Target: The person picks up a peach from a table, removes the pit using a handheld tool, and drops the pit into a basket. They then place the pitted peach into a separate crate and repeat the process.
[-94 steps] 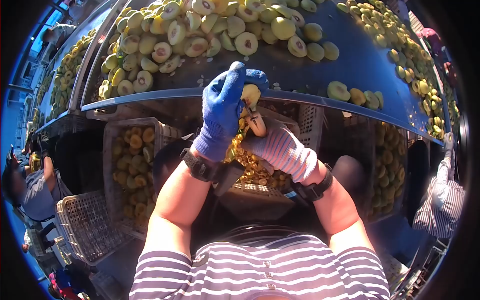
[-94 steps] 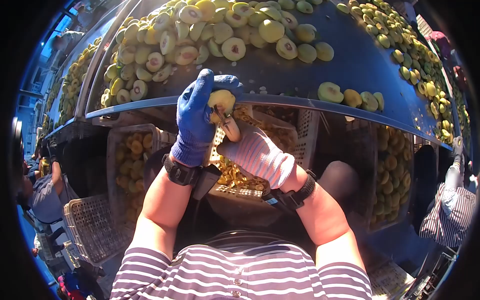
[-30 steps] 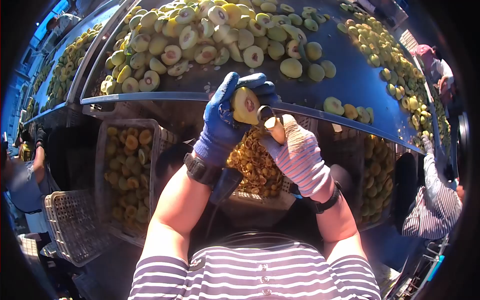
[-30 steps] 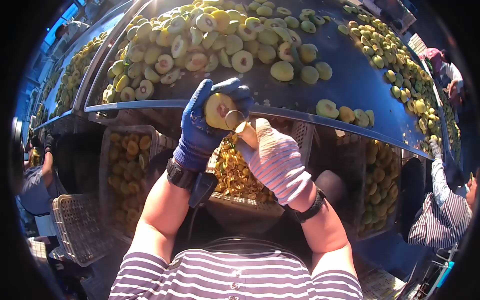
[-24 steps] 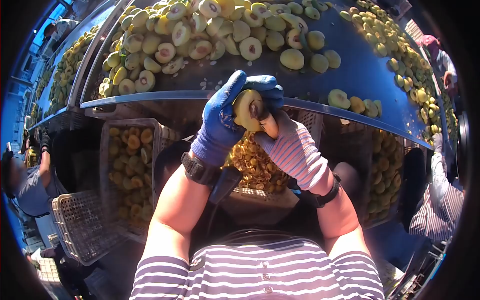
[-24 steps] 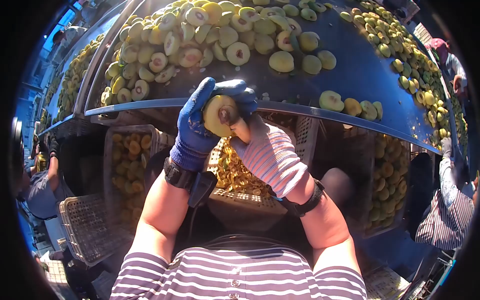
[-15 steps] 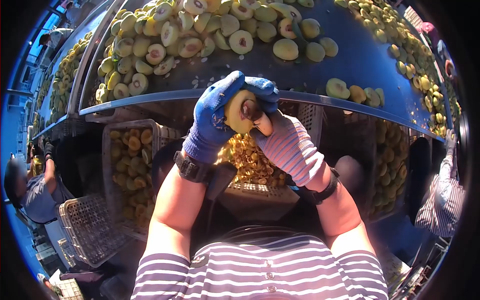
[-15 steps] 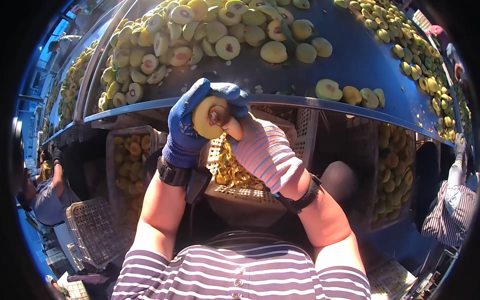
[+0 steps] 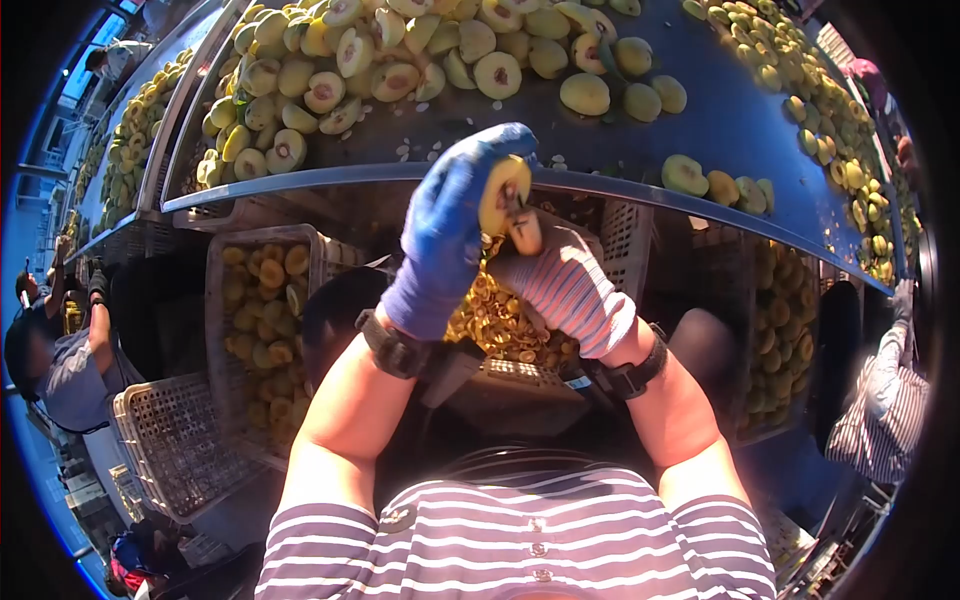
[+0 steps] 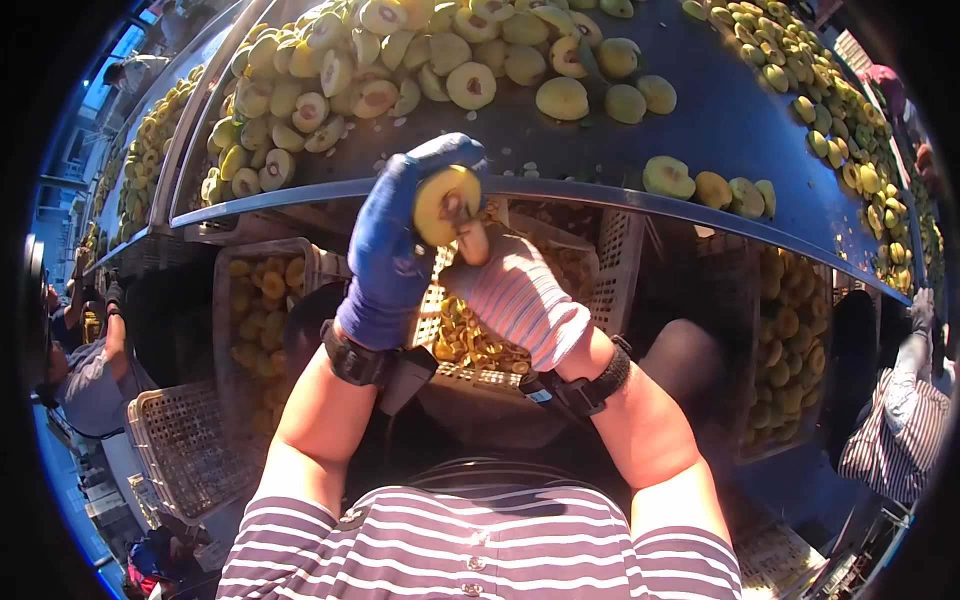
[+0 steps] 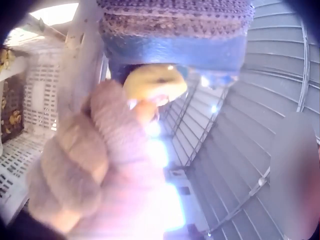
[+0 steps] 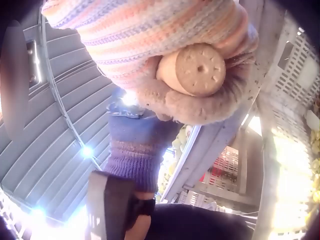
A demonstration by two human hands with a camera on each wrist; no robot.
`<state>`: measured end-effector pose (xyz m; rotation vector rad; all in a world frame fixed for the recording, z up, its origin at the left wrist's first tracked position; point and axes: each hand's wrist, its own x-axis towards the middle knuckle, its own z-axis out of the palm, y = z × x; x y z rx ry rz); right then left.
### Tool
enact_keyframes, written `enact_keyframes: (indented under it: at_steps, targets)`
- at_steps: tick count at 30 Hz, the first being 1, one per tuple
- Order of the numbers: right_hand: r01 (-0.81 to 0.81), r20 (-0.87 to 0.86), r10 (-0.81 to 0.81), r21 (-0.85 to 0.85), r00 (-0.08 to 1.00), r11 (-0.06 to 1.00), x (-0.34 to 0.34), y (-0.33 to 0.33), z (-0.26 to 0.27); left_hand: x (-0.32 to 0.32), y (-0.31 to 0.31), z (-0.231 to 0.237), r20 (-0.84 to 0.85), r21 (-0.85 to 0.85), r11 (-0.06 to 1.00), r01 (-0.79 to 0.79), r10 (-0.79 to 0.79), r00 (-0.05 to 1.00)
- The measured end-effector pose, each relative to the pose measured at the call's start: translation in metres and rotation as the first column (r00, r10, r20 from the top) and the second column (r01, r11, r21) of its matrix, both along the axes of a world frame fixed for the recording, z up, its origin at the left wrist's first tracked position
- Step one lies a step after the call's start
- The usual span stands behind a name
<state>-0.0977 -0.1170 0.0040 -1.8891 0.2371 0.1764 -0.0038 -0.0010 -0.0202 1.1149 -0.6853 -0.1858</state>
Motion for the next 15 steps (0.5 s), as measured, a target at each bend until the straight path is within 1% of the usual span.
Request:
enact_keyframes:
  at_steps: [1, 2, 3, 4, 6, 9, 10, 12, 13, 14, 15]
  targets:
    - [-0.019, 0.212, 0.026, -0.034, 0.977, 0.999, 0.0, 0.008, -0.004, -0.006, -0.002, 0.002, -0.044, 0.02, 0.999, -0.048, 0.048, 0.998]
    - [-0.025, -0.045, 0.031, 0.116, 0.999, 0.993, -0.001, 0.009, -0.002, -0.011, -0.003, 0.004, -0.088, 0.042, 0.995, -0.093, 0.096, 0.991]
    - [0.01, -0.299, 0.072, 0.263, 0.952, 0.965, -0.002, 0.011, 0.001, -0.008, 0.0, 0.005, -0.147, 0.099, 0.994, -0.05, 0.064, 0.987]
    - [0.029, -0.316, 0.058, 0.266, 0.947, 0.963, -0.001, 0.013, 0.003, -0.005, 0.004, 0.009, -0.207, 0.154, 0.988, -0.004, 0.036, 0.978]
    - [0.075, -0.344, 0.023, 0.267, 0.939, 0.961, 0.0, 0.015, 0.007, 0.0, 0.004, 0.024, -0.23, 0.329, 0.944, 0.024, 0.055, 0.972]
    - [0.074, -0.286, 0.028, 0.34, 0.958, 0.937, -0.003, 0.02, 0.0, 0.002, 0.009, 0.027, -0.087, 0.441, 0.897, 0.009, 0.033, 0.996]
    - [0.053, -0.297, 0.084, 0.425, 0.951, 0.904, -0.004, 0.019, -0.004, 0.003, 0.009, 0.024, -0.098, 0.418, 0.908, 0.018, 0.025, 0.995]
    - [0.019, -0.301, 0.196, 0.585, 0.933, 0.811, -0.007, 0.014, -0.012, -0.008, 0.002, 0.021, -0.211, 0.275, 0.958, -0.086, 0.147, 0.966]
    - [-0.009, -0.298, 0.217, 0.571, 0.929, 0.821, -0.006, 0.013, -0.012, -0.012, -0.001, 0.02, -0.272, 0.205, 0.968, -0.145, 0.198, 0.942]
    - [-0.036, -0.294, 0.237, 0.556, 0.926, 0.83, -0.004, 0.011, -0.012, -0.01, 0.003, 0.02, -0.326, 0.223, 0.97, -0.092, 0.163, 0.931]
    - [-0.063, -0.29, 0.256, 0.541, 0.922, 0.838, -0.004, 0.01, -0.01, -0.008, 0.005, 0.019, -0.314, 0.184, 0.983, -0.023, 0.081, 0.946]
